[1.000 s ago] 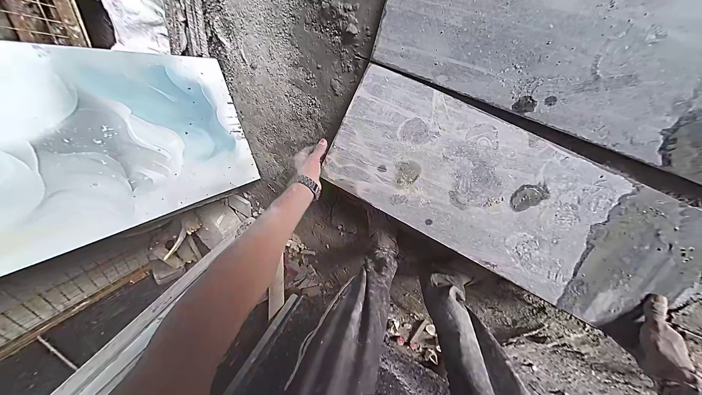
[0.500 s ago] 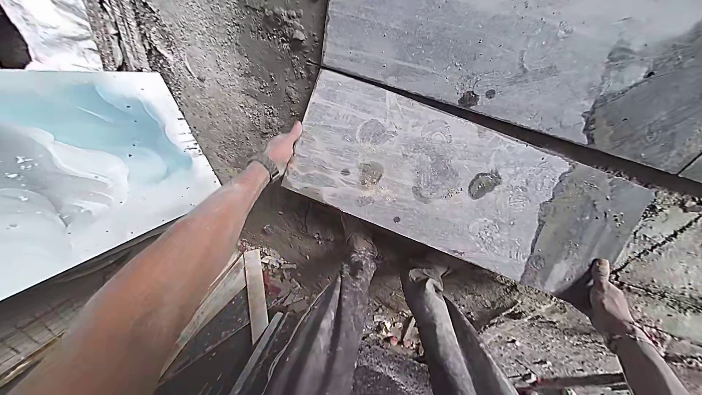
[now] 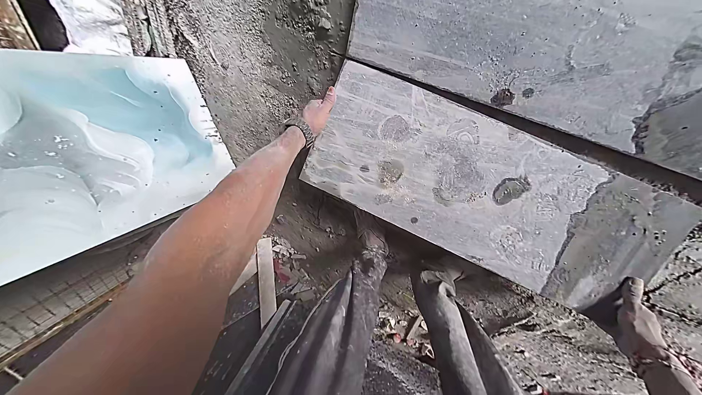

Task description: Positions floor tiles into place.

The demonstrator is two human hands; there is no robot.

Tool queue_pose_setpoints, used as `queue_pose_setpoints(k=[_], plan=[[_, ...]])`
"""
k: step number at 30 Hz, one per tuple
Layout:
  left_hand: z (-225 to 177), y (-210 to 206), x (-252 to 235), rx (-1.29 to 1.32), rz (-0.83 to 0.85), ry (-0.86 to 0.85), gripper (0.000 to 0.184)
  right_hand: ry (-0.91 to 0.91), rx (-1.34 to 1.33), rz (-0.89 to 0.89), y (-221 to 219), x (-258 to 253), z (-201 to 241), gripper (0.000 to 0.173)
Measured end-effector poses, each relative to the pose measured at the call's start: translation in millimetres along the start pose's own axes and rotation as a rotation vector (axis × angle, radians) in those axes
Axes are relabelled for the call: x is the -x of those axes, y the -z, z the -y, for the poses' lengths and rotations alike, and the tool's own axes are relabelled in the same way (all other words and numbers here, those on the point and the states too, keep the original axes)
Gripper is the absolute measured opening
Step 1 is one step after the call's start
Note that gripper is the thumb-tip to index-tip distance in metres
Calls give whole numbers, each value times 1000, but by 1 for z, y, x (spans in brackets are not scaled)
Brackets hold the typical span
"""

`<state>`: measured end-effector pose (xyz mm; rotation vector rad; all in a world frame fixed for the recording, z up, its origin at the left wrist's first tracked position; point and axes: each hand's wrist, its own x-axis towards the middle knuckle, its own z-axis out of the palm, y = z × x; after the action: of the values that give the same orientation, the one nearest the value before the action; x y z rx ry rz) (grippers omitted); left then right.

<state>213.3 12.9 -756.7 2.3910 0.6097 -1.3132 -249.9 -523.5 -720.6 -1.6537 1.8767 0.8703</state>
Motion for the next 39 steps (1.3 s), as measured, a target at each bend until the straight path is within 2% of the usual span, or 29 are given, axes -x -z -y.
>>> queue_pose_setpoints(k=[1,7,10,12,14,16,17,18,20,22,23,24,26,29,32,36,39], plan=[[7,1,1,-32,22,-9,86,-1,4,-8,0,1,0,84],[76,-7,39,-26,61,-83,76,-4,2,-28,-5,-2,-5,73],[65,3,74,2,168,41,67,-31,-4,4,-2,23,19,72],[86,10,80,-174,329,75,68,-48,0,-8,2,24,19,73],[132,23,82,-455,538,46,74,-29,14,-41,0,9,6,75],[174,41,96,-782,727,102,77,-8,39,-36,-6,6,1,78],[190,46,102,-895,729,128,81,3,47,-39,-8,5,0,78],[197,49,107,-931,658,125,84,3,56,-39,-9,9,2,78],[184,51,103,-705,380,26,79,-24,40,-14,-9,27,17,79],[135,31,84,-307,133,-103,61,-71,4,-37,-6,29,21,82],[105,16,75,-161,55,-131,59,-89,-2,-46,-4,26,18,84],[78,2,67,-89,-7,-151,61,-81,24,-59,-2,23,15,85],[50,-16,56,-96,-100,-109,70,-25,103,-38,-1,11,13,86],[45,-32,58,-141,-185,22,86,45,130,-37,-5,10,11,82],[31,-29,74,-230,-226,41,90,55,167,-92,6,23,18,79],[16,7,120,-420,-166,40,87,32,279,-70,62,67,31,78],[6,44,187,-472,-78,111,83,52,404,33,117,107,25,76]])
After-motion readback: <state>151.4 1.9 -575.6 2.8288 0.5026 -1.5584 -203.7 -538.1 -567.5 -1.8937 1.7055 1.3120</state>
